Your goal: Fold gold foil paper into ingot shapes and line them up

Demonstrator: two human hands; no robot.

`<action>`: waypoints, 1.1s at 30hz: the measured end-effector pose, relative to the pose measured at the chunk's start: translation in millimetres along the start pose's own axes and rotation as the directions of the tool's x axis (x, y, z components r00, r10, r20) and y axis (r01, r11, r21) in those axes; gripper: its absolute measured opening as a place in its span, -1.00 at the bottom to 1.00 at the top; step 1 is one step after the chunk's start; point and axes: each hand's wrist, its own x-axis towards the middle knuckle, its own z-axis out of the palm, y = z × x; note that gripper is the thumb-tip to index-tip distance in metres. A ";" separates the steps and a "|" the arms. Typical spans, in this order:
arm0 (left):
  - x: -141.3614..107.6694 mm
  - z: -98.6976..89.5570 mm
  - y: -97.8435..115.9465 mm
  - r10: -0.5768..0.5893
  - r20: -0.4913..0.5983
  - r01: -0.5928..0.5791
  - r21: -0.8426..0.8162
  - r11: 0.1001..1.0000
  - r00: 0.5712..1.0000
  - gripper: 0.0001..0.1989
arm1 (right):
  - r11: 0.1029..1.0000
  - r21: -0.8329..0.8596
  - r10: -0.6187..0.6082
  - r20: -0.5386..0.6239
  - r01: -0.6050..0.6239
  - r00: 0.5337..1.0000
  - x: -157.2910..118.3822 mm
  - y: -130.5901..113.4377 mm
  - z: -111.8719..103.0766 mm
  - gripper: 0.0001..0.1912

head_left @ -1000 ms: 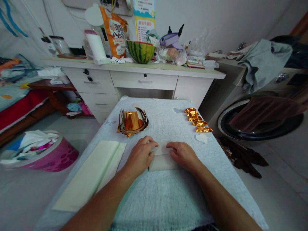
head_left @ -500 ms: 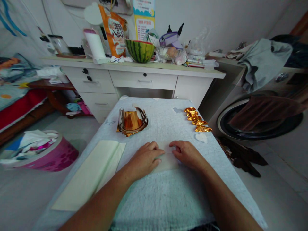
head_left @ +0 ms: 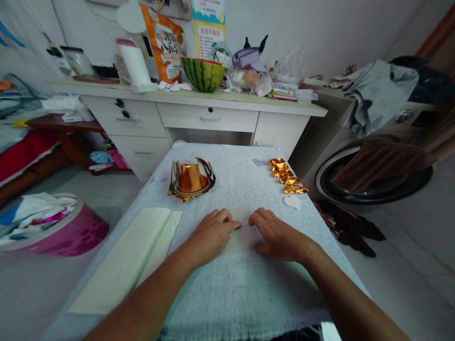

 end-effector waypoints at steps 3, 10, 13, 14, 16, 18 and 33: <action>1.2 1.4 0.3 0.004 -0.002 -0.004 0.017 1.000 1.000 -0.61 | 1.000 -0.003 0.007 -0.014 -0.007 1.000 -3.6 -2.8 2.2 -0.57; 3.2 4.5 1.3 0.035 0.017 -0.035 -0.025 0.999 0.999 -0.65 | 0.999 0.047 0.027 -0.132 -0.021 0.991 -10.5 -2.4 16.7 -0.61; 3.5 2.9 1.9 0.036 0.034 -0.035 -0.035 0.999 0.999 -0.65 | 0.995 0.100 0.011 -0.182 0.007 0.983 -9.9 -2.8 22.3 -0.67; 3.5 2.1 2.2 0.032 0.038 -0.031 -0.038 0.999 0.999 -0.65 | 0.991 0.133 0.007 -0.196 0.020 0.981 -9.6 -3.1 23.9 -0.68; 3.4 0.4 2.8 0.027 0.046 -0.025 -0.041 0.999 0.999 -0.65 | 0.976 0.212 -0.003 -0.229 0.053 0.974 -9.4 -3.4 27.3 -0.67; 3.3 -0.9 3.4 0.018 0.049 -0.016 -0.049 0.999 0.999 -0.65 | 0.957 0.276 -0.012 -0.263 0.087 0.965 -10.3 -3.3 31.3 -0.62; -1.0 -9.4 6.3 0.009 0.064 -0.002 -0.113 0.994 0.998 -0.45 | 0.947 0.285 -0.047 -0.328 0.147 0.943 -11.6 1.4 35.8 -0.89</action>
